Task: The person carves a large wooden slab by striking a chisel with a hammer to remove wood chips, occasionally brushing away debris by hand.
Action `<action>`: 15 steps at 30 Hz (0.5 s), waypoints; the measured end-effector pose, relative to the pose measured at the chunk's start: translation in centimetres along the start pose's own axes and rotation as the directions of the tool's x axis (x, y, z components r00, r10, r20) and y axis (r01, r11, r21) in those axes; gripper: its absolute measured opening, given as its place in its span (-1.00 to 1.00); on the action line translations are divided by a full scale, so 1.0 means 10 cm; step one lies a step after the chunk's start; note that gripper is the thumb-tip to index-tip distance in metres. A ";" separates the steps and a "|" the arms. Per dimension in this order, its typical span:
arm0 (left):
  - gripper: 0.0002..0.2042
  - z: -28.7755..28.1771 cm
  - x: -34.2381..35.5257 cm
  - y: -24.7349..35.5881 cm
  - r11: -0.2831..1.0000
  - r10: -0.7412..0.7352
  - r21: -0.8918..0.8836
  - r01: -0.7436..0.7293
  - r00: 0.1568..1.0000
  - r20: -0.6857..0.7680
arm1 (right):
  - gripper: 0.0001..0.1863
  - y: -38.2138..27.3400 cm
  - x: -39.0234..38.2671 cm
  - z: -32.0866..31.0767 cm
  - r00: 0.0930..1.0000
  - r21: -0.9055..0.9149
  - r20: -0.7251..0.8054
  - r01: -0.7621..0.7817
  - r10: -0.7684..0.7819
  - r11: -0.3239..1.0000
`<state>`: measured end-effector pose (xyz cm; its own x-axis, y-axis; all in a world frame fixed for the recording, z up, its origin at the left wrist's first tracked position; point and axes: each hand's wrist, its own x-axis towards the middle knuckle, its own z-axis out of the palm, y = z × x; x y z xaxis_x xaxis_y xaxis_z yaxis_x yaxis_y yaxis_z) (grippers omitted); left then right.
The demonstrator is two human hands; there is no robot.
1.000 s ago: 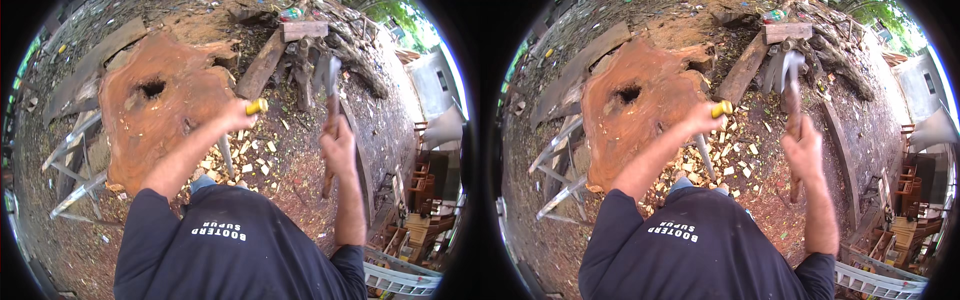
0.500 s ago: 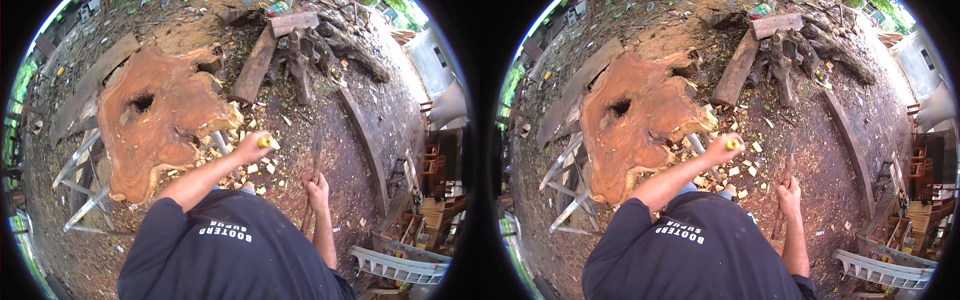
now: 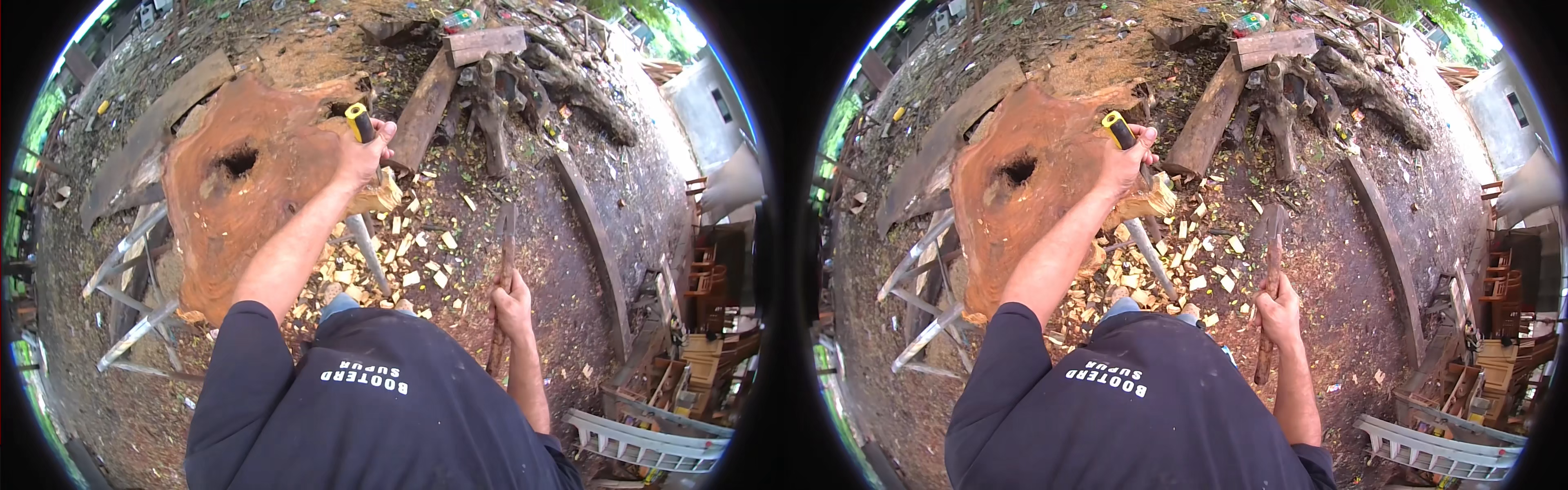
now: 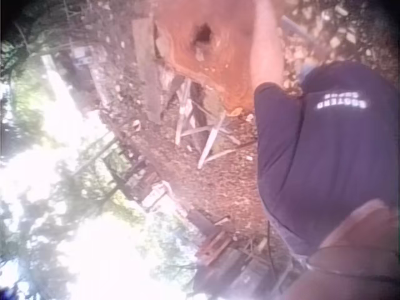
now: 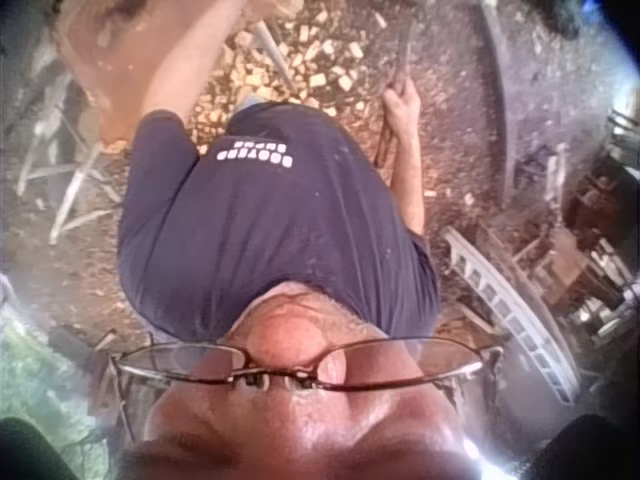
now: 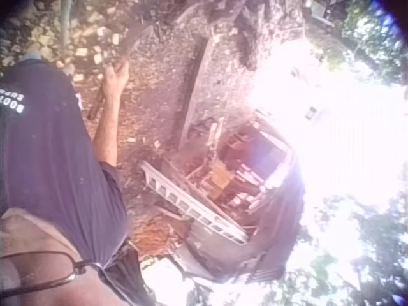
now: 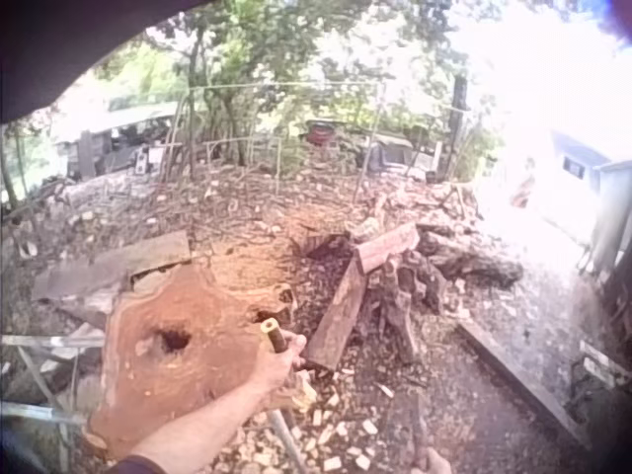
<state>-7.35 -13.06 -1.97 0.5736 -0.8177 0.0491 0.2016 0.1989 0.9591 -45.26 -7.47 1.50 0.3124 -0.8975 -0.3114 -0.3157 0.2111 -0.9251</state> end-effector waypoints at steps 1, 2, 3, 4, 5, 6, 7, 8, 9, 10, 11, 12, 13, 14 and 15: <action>-0.73 0.01 0.00 -0.02 1.000 0.000 -0.015 0.000 1.000 -0.008 | -0.87 -0.04 0.01 0.02 1.000 -0.003 0.019 0.011 -0.011 1.000; -0.73 0.02 0.00 -0.04 1.000 0.000 -0.030 0.000 1.000 -0.017 | -0.87 -0.08 0.02 0.03 0.999 -0.007 0.039 0.021 -0.021 1.000; -0.72 0.02 0.00 -0.05 1.000 -0.008 -0.031 0.008 1.000 -0.022 | -0.87 -0.14 0.04 0.04 0.999 -0.014 0.041 0.024 -0.023 1.000; -0.72 0.03 0.00 -0.05 0.999 -0.008 -0.035 0.007 1.000 -0.025 | -0.85 -0.20 0.06 0.06 0.998 -0.068 0.058 0.038 -0.034 0.997; -0.72 0.04 0.00 -0.04 0.999 -0.017 -0.034 0.015 0.999 -0.044 | -0.84 -0.28 0.09 0.07 0.996 -0.122 0.075 0.053 -0.044 0.991; -0.71 0.05 0.00 -0.03 0.999 -0.025 -0.032 0.023 0.998 -0.064 | -0.84 -0.37 0.12 0.07 0.996 -0.127 0.075 0.054 -0.045 0.990; -0.71 0.02 0.02 -0.05 0.999 -0.022 -0.037 0.019 0.998 -0.067 | -0.85 -0.49 0.17 0.08 0.993 -0.165 0.090 0.090 -0.076 0.982; -0.66 0.00 0.05 -0.09 0.999 -0.029 -0.043 0.026 0.998 -0.056 | -0.86 -0.68 0.20 0.11 0.989 -0.204 0.106 0.125 -0.105 0.971; -0.61 -0.01 0.07 -0.12 0.998 -0.035 -0.049 0.033 0.998 -0.045 | -0.86 -0.92 0.23 0.16 0.986 -0.309 0.114 0.153 -0.124 0.939; -0.61 -0.01 0.07 -0.14 0.998 -0.033 -0.052 0.031 0.998 -0.048 | -0.85 -1.24 0.25 0.23 0.982 -0.408 0.125 0.179 -0.139 0.895; -0.61 0.02 0.08 -0.15 0.997 -0.031 -0.069 0.027 0.998 -0.058 | -0.84 -1.48 0.28 0.27 0.957 -0.472 0.154 0.290 -0.246 0.833; -0.60 0.06 0.09 -0.15 0.996 -0.029 -0.086 0.024 0.997 -0.064 | -0.83 -1.74 0.31 0.30 0.919 -0.529 0.188 0.393 -0.348 0.753; -0.60 0.08 0.08 -0.13 0.996 -0.029 -0.087 0.023 0.998 -0.063 | -0.82 -2.05 0.31 0.38 0.909 -0.589 0.182 0.406 -0.375 0.699; -0.60 0.01 0.07 -0.12 0.996 -0.025 -0.085 0.018 0.996 -0.082 | -0.80 -2.36 0.32 0.52 0.894 -0.639 0.197 0.428 -0.401 0.640; -0.63 -0.03 0.05 -0.11 0.998 -0.042 -0.060 0.036 0.994 -0.100 | -0.79 -2.67 0.31 0.64 0.866 -0.666 0.205 0.465 -0.457 0.584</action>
<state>-6.97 -13.53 -3.05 0.6412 -0.7672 -0.0189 0.2694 0.2019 0.9416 -30.13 -13.45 23.86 0.5979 -0.7942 0.1086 -0.6353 -0.5521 -0.5400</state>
